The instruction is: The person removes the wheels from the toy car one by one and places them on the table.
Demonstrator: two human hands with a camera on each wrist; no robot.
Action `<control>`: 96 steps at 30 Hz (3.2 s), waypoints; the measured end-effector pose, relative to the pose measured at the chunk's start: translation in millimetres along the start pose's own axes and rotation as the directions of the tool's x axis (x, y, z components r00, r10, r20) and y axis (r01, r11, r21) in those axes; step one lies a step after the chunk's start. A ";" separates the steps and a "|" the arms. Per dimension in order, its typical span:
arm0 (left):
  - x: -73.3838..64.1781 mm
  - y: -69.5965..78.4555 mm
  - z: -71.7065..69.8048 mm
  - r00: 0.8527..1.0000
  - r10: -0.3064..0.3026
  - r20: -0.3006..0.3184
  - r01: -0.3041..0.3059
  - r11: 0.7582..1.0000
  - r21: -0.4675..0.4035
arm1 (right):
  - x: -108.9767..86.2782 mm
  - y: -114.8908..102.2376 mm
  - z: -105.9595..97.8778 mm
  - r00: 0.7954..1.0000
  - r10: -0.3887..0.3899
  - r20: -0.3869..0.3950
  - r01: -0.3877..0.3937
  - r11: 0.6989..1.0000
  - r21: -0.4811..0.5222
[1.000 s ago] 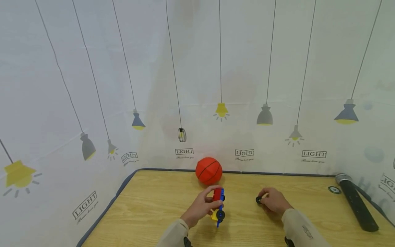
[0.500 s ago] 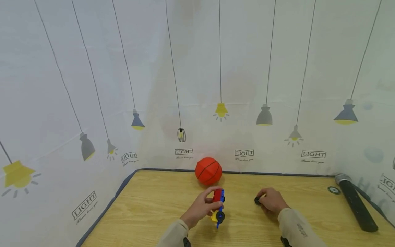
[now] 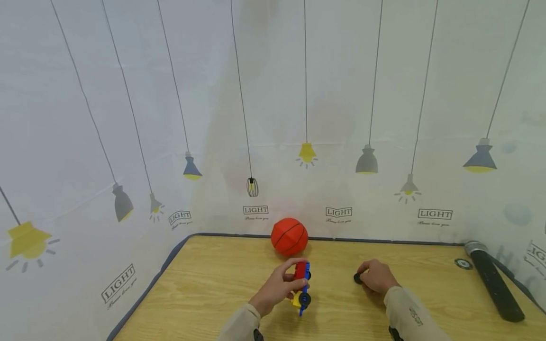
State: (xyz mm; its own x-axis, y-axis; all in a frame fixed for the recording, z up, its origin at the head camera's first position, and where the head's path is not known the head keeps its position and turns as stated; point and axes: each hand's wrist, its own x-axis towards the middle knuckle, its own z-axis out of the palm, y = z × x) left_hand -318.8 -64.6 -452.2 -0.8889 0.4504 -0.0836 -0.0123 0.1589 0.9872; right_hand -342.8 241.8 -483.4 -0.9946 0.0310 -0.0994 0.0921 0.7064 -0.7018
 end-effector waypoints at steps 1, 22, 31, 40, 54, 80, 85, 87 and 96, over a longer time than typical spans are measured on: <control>0.0 -0.3 0.0 1.000 0.001 -0.002 -0.001 1.000 -0.001 | -0.4 -0.3 -0.1 1.000 -0.001 -0.002 0.001 1.000 -0.006; -3.3 3.3 1.4 1.000 0.007 -0.010 -0.007 1.000 -0.009 | -7.9 -14.3 -11.4 0.995 -0.085 -0.048 0.085 0.996 -0.015; -0.1 1.8 2.6 1.000 0.009 -0.026 -0.009 1.000 -0.006 | -22.2 -42.0 -15.4 0.985 -0.164 -0.057 0.168 0.983 0.074; 2.2 -0.5 4.0 0.999 0.020 -0.047 -0.021 1.000 -0.018 | -40.3 -72.3 -13.0 0.940 -0.338 0.037 0.330 0.934 0.137; 3.5 -2.1 4.6 0.994 0.032 -0.102 -0.040 0.996 -0.074 | -65.9 -95.3 10.0 0.848 -0.497 0.187 0.450 0.859 0.243; 4.7 -0.1 5.1 0.993 0.094 -0.069 -0.101 0.988 -0.114 | -75.5 -90.1 46.1 0.793 -0.528 0.304 0.355 0.806 0.473; 3.9 -0.5 5.8 0.992 0.099 -0.072 -0.106 0.989 -0.100 | -77.9 -92.9 49.8 0.794 -0.529 0.299 0.360 0.806 0.469; 3.4 -0.7 5.9 0.994 0.084 -0.067 -0.090 0.991 -0.103 | -78.3 -93.6 51.2 0.796 -0.529 0.296 0.359 0.804 0.474; 1.9 0.7 4.8 0.998 0.024 -0.053 -0.029 0.995 -0.095 | -75.6 -95.2 54.2 0.814 -0.499 0.297 0.319 0.812 0.490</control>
State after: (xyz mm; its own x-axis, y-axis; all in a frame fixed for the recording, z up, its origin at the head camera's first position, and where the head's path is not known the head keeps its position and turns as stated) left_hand -318.3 -59.4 -452.3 -0.9118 0.4072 -0.0530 -0.0302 0.0621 0.9976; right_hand -273.8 133.8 -447.3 -0.8416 -0.5368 0.0599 -0.2184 0.2367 -0.9467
